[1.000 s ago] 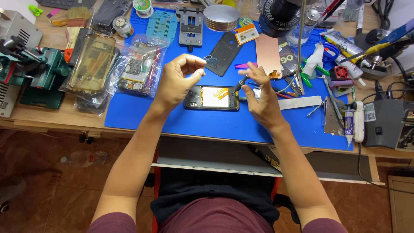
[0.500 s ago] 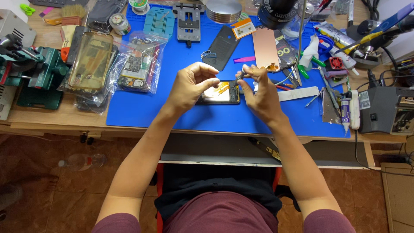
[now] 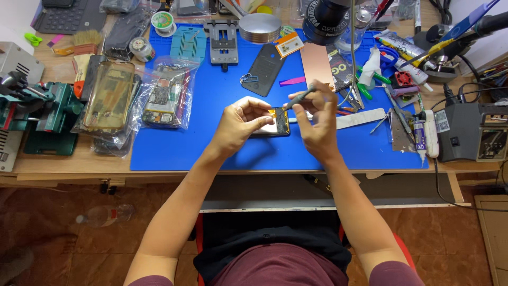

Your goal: The person works on a disassembled smartphone on a blue mat, using a soldering iron and tweezers to manipulate small components on the motherboard. They repeatedly heat and adjust parts while handling the device and tools.

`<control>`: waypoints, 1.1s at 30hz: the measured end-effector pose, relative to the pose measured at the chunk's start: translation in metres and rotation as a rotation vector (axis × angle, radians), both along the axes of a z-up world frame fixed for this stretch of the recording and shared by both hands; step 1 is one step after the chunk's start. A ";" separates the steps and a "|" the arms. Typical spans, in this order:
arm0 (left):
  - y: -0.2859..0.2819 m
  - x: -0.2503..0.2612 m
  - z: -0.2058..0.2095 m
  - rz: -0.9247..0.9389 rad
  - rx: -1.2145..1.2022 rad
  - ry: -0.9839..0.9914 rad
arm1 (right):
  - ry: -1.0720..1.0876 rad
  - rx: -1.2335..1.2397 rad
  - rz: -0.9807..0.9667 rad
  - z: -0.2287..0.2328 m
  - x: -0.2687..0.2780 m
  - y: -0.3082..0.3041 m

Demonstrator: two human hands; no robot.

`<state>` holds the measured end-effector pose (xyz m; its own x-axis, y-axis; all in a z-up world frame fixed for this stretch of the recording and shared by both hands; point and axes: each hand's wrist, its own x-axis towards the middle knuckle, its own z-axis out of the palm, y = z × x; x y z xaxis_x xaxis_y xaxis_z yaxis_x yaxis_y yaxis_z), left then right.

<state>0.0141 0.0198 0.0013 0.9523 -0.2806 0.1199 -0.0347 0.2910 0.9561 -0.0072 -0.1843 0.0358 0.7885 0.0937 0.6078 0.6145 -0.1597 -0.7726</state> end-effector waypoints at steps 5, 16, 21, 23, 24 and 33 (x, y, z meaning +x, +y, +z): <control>-0.004 -0.010 0.022 -0.015 -0.119 0.098 | 0.025 0.225 0.053 0.011 -0.012 0.002; -0.010 -0.011 0.013 0.014 -0.302 0.219 | -0.016 0.285 0.078 0.011 -0.014 0.011; -0.012 -0.011 0.012 0.046 -0.282 0.204 | -0.062 0.248 0.028 0.007 -0.014 0.014; -0.014 -0.011 0.012 0.067 -0.242 0.176 | -0.093 0.193 -0.021 0.003 -0.014 0.014; -0.015 -0.011 0.013 0.087 -0.202 0.147 | -0.124 0.139 -0.071 0.000 -0.014 0.014; 0.013 -0.008 0.033 0.112 0.254 -0.240 | -0.040 -0.194 -0.043 0.008 -0.012 0.001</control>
<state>0.0061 0.0324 0.0343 0.9319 -0.2256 0.2841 -0.2854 0.0273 0.9580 -0.0188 -0.1830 0.0438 0.7703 0.1782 0.6123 0.6330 -0.3299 -0.7003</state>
